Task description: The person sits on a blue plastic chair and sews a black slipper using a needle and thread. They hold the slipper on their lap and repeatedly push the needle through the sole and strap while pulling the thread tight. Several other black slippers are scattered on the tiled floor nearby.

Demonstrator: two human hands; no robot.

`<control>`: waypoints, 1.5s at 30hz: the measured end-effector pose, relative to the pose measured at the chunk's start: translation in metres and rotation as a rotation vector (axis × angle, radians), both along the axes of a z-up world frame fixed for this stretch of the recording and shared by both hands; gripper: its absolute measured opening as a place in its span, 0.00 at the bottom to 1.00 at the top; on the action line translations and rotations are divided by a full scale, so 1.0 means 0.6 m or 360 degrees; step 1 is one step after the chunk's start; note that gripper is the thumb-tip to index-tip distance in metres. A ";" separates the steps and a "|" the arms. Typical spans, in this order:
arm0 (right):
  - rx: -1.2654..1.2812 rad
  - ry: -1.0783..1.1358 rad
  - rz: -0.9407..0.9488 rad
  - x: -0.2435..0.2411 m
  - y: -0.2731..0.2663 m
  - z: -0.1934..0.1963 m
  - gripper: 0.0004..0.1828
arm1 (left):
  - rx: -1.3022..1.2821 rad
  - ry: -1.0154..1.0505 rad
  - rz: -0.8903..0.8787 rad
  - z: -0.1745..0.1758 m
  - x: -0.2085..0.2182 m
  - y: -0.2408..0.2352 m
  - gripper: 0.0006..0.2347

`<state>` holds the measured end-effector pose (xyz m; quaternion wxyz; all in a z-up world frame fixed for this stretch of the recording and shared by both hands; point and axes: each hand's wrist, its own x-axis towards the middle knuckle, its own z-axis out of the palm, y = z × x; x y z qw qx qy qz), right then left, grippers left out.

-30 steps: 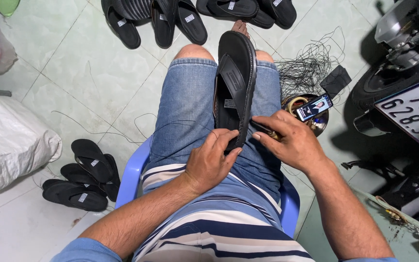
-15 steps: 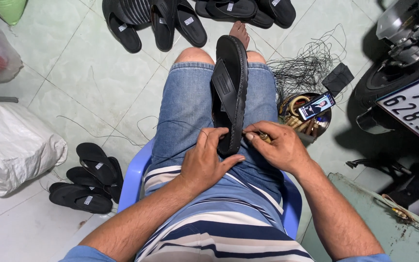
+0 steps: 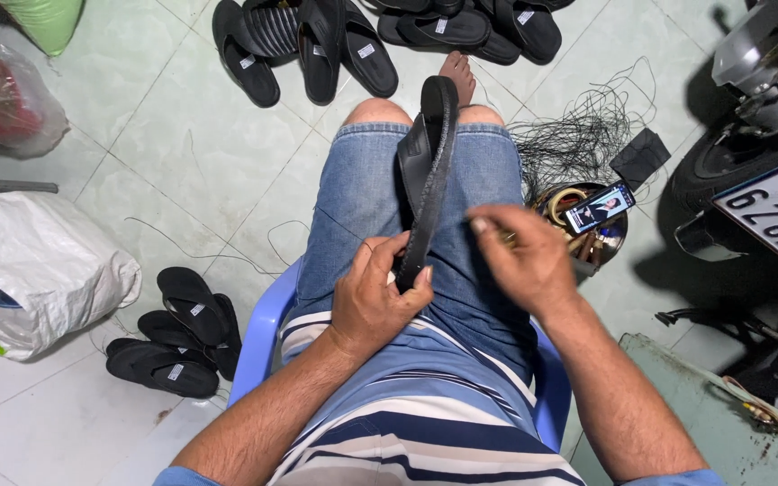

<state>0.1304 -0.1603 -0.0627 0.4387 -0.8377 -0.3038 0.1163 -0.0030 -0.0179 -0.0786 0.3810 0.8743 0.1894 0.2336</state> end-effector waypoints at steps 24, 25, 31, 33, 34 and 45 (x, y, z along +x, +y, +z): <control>-0.0300 0.0334 -0.0261 -0.040 0.022 -0.030 0.04 | 0.0075 -0.0026 -0.0093 0.000 -0.003 -0.008 0.16; -0.0303 0.0338 -0.0264 -0.041 0.023 -0.032 0.04 | 0.0071 -0.0022 -0.0096 -0.002 -0.005 -0.011 0.16; -0.0427 0.0177 -0.0321 -0.038 0.023 -0.043 0.04 | 0.0197 -0.0049 -0.0089 -0.004 -0.002 -0.011 0.15; -0.0462 0.0092 -0.0284 -0.037 0.019 -0.048 0.04 | 0.0191 -0.0070 -0.0074 -0.005 -0.004 -0.012 0.15; -0.0460 0.0085 -0.0274 -0.035 0.018 -0.037 0.04 | 0.0193 -0.0075 -0.0063 -0.005 -0.004 -0.010 0.15; 0.0333 0.1065 -0.0389 -0.038 0.015 -0.024 0.05 | 0.0150 -0.0106 -0.0044 0.000 -0.003 -0.005 0.16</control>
